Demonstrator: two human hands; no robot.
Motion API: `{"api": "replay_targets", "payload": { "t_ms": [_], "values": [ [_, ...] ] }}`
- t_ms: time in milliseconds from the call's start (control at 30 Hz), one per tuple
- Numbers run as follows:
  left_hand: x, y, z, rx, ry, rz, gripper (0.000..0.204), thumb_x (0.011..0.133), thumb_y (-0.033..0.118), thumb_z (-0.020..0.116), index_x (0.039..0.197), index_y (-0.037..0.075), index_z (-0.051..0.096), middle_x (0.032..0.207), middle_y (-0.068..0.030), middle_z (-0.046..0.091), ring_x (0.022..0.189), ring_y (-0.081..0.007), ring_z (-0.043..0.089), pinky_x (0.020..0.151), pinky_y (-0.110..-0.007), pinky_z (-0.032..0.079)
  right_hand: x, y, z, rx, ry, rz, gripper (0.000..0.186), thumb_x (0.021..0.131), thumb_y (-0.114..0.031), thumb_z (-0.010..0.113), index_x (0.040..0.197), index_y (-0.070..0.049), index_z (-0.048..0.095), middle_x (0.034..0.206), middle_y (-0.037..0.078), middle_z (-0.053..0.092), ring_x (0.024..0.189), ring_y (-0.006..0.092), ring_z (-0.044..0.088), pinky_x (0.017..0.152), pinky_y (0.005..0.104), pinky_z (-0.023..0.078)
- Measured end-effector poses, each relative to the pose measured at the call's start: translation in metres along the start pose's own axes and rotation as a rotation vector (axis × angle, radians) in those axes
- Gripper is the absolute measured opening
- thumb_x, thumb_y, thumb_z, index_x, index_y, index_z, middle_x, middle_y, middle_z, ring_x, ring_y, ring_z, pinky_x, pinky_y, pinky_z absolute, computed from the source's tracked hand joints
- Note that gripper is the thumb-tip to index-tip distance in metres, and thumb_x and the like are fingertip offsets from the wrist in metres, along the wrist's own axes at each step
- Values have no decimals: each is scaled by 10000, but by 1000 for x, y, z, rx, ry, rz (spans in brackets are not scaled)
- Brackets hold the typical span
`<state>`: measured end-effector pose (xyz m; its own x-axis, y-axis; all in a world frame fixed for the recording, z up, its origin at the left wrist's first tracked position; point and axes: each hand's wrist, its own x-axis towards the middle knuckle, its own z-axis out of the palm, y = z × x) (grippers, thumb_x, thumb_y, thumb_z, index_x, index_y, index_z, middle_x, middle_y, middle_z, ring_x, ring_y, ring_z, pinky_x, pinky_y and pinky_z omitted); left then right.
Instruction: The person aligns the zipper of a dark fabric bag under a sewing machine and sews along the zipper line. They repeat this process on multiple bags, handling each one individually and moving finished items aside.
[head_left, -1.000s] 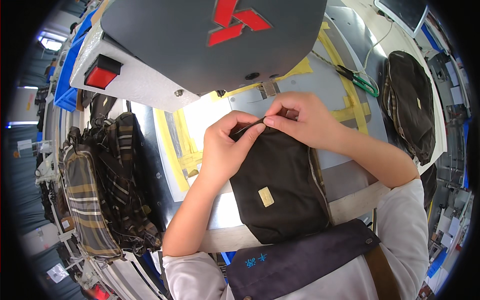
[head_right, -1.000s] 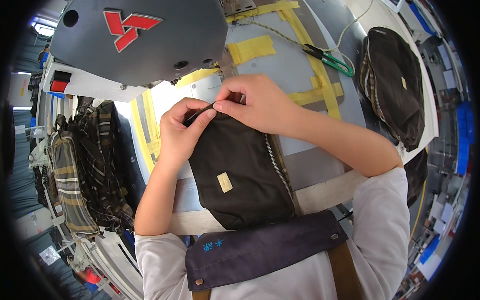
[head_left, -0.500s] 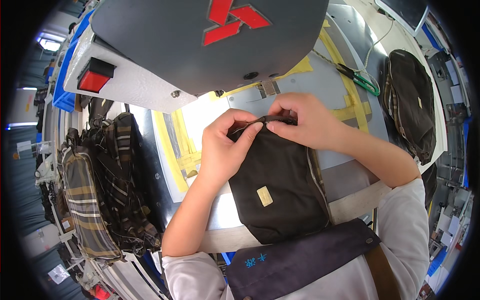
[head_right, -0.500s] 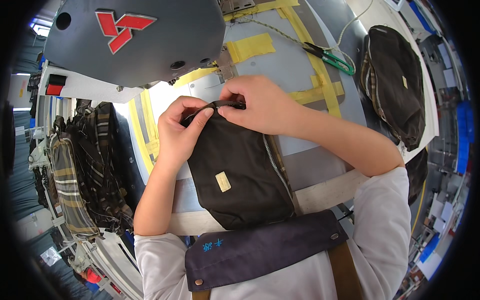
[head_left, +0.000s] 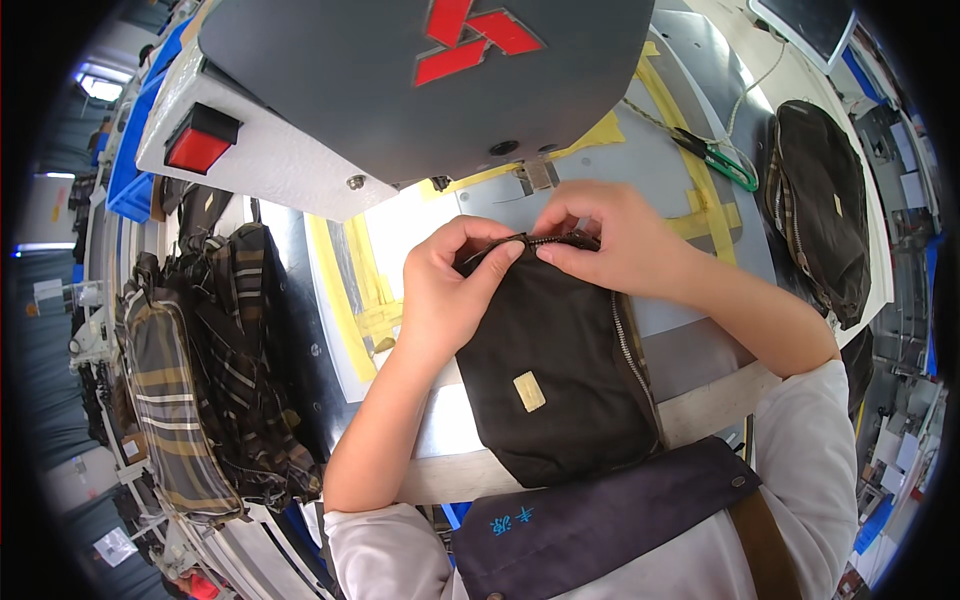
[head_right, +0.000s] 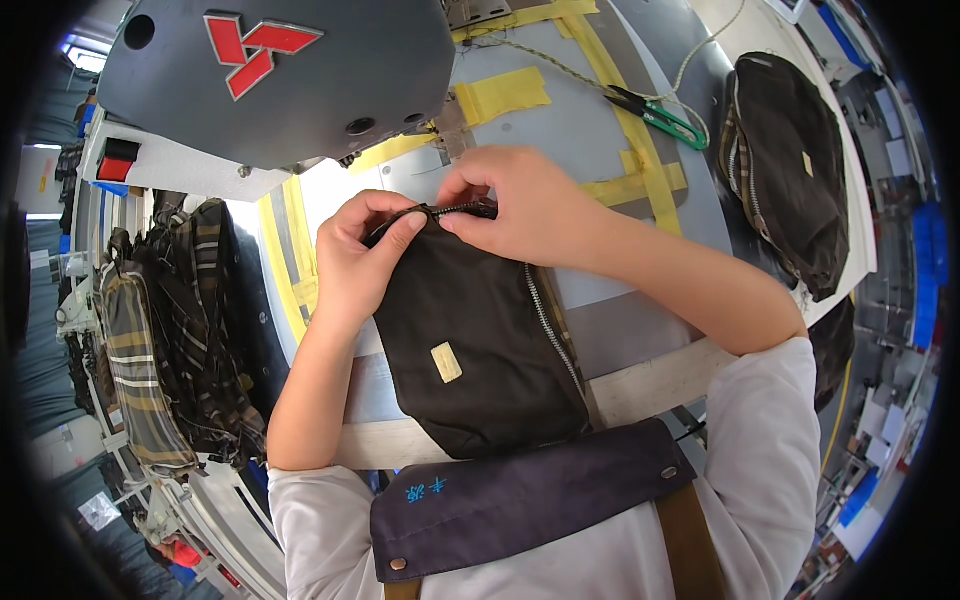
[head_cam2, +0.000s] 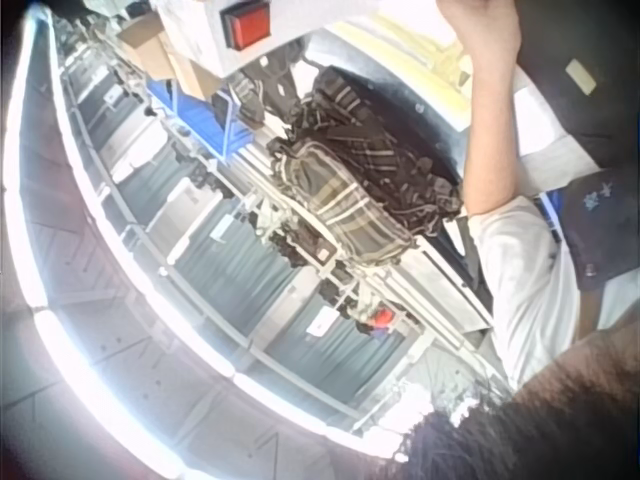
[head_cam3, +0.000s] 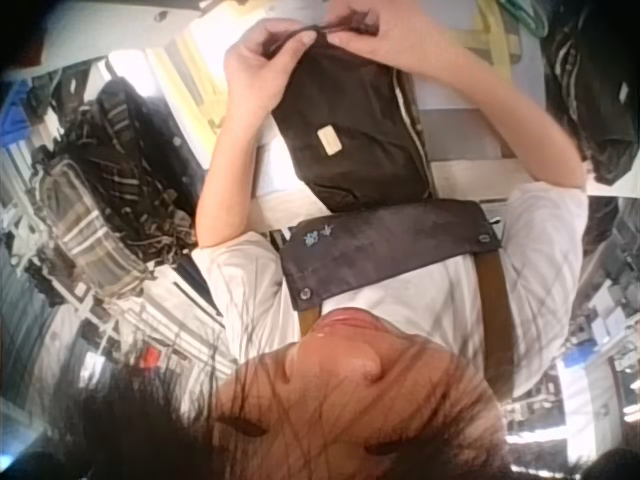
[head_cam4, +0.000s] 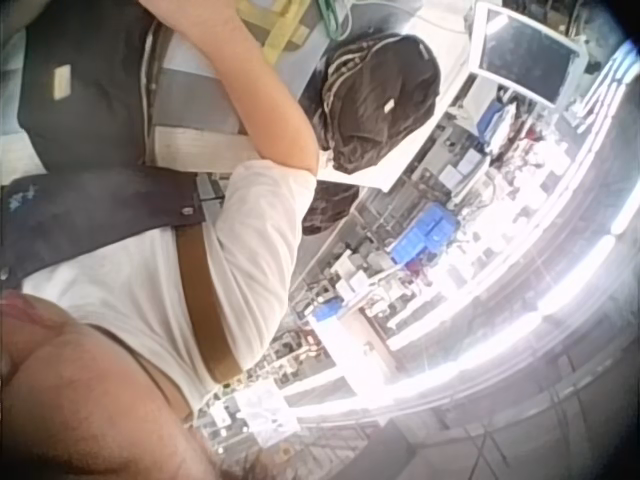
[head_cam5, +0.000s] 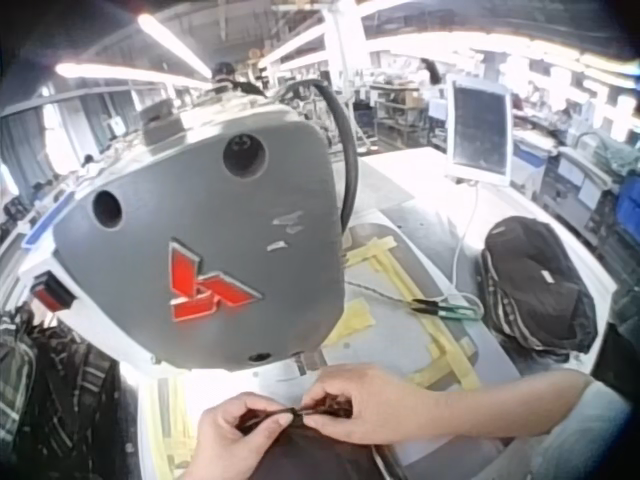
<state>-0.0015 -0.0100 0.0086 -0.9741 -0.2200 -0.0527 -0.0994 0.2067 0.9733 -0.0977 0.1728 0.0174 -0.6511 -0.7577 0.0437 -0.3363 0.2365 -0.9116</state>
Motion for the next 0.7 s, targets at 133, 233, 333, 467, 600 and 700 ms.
{"api": "replay_targets", "payload": {
  "t_ms": [133,233,333,467,600,700],
  "values": [
    [2,-6,1,11,-5,117,109,839,52,716,903,-7,650,840,-45,670,782,-120,637,748,-254,508,1,2,0,-39,-30,39,143,812,-98,704,907,-28,624,856,41,602,744,120,587,619,271,466],
    [0,-1,2,54,-10,32,101,838,47,714,893,-3,646,851,-47,669,786,-125,642,749,-257,509,0,5,3,-26,-37,54,132,820,-101,694,893,-22,617,852,47,601,741,122,584,621,273,469],
    [-1,2,2,59,-4,39,104,837,51,717,894,-1,647,842,-54,672,788,-129,646,749,-260,510,1,2,3,10,-40,61,128,829,-107,687,888,-20,613,850,48,599,742,121,584,624,276,473],
    [-1,4,3,93,-53,9,103,841,53,713,904,-2,652,834,-51,676,792,-123,646,749,-257,508,3,3,4,65,-8,40,159,826,-160,697,905,-35,639,834,68,633,750,162,610,633,303,486],
    [-1,3,1,45,-36,19,98,850,55,704,908,-5,653,838,-45,679,792,-119,643,751,-255,506,3,-1,1,89,-33,64,136,835,-117,698,907,-30,622,883,29,603,789,112,602,636,275,470],
    [-1,2,1,25,-1,40,95,853,56,700,906,-5,652,847,-46,678,795,-119,640,751,-255,506,0,0,-3,14,-29,41,127,835,-110,696,905,-31,626,869,34,602,791,114,600,642,277,466]
  ]
}}
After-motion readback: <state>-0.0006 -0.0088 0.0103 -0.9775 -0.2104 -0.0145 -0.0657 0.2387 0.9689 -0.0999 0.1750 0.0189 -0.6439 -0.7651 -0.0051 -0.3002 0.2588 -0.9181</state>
